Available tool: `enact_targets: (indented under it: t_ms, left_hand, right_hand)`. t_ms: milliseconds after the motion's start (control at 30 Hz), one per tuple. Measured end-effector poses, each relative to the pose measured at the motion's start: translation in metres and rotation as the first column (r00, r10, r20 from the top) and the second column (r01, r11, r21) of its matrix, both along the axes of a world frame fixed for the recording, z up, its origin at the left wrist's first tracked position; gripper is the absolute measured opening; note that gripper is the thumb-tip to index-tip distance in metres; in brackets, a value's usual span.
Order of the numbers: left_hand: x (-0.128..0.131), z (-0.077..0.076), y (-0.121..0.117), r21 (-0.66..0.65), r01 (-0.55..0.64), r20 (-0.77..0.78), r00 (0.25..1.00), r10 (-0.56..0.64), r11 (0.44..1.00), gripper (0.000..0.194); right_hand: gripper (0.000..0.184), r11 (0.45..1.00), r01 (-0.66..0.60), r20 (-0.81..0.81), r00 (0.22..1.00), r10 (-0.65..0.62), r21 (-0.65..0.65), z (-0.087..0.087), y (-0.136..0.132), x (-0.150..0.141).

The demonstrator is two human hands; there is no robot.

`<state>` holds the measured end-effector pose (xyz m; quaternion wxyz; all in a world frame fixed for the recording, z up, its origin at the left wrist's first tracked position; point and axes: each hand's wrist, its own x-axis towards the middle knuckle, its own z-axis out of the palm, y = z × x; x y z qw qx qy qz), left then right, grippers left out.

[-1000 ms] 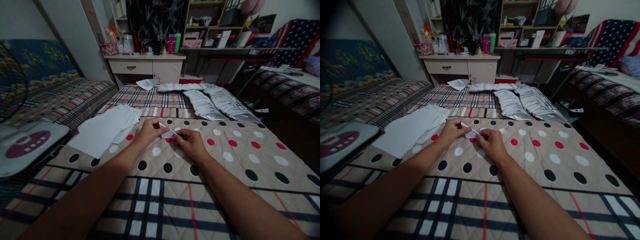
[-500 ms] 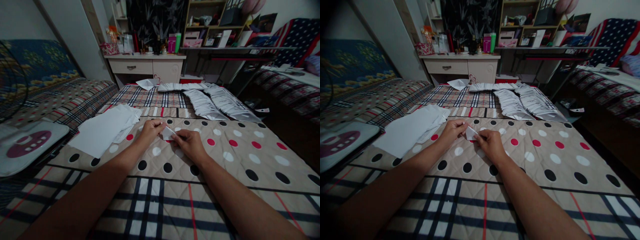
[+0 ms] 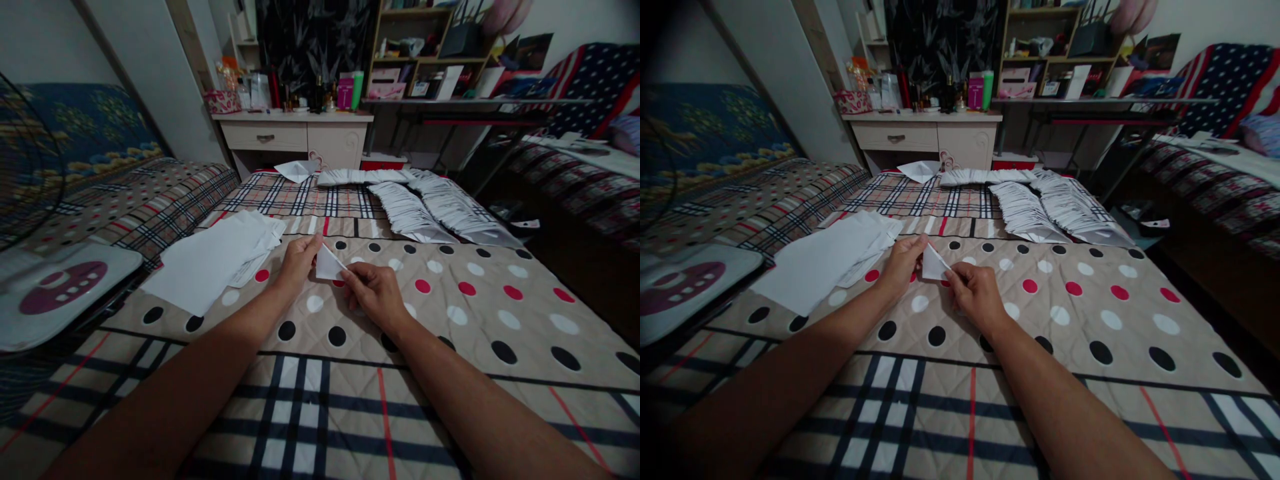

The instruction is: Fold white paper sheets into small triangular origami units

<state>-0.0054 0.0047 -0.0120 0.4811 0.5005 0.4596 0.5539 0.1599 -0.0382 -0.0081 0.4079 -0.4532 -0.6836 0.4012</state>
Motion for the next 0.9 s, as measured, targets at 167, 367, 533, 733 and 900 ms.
enact_targets:
  t_ms: [167,367,533,733,900]
  left_hand:
    - [0.004,-0.002,0.0,-0.026,0.211,-0.09,0.973,-0.213,0.977,0.048]
    - [0.004,-0.007,0.003,-0.057,0.18,-0.173,0.967,-0.187,0.982,0.038]
    - [0.003,-0.009,0.002,-0.001,0.2,-0.236,0.952,-0.194,0.98,0.042]
    - [-0.001,-0.011,-0.005,-0.003,0.186,-0.189,0.965,-0.183,0.983,0.048]
    - [-0.001,-0.013,-0.009,0.063,0.193,-0.196,0.964,-0.178,0.979,0.049]
  right_hand:
    - [0.03,0.992,0.124,-0.204,0.97,-0.129,-0.034,-0.002,0.004,0.001]
    - [0.033,0.988,0.091,-0.337,0.932,-0.13,-0.129,-0.005,0.009,-0.001]
    - [0.039,0.988,-0.002,-0.424,0.903,-0.064,-0.154,-0.007,0.013,-0.001]
    - [0.039,0.983,-0.029,-0.454,0.889,-0.059,-0.183,-0.009,0.013,0.002]
    - [0.037,0.989,-0.05,-0.344,0.939,-0.001,-0.139,-0.012,0.011,0.003]
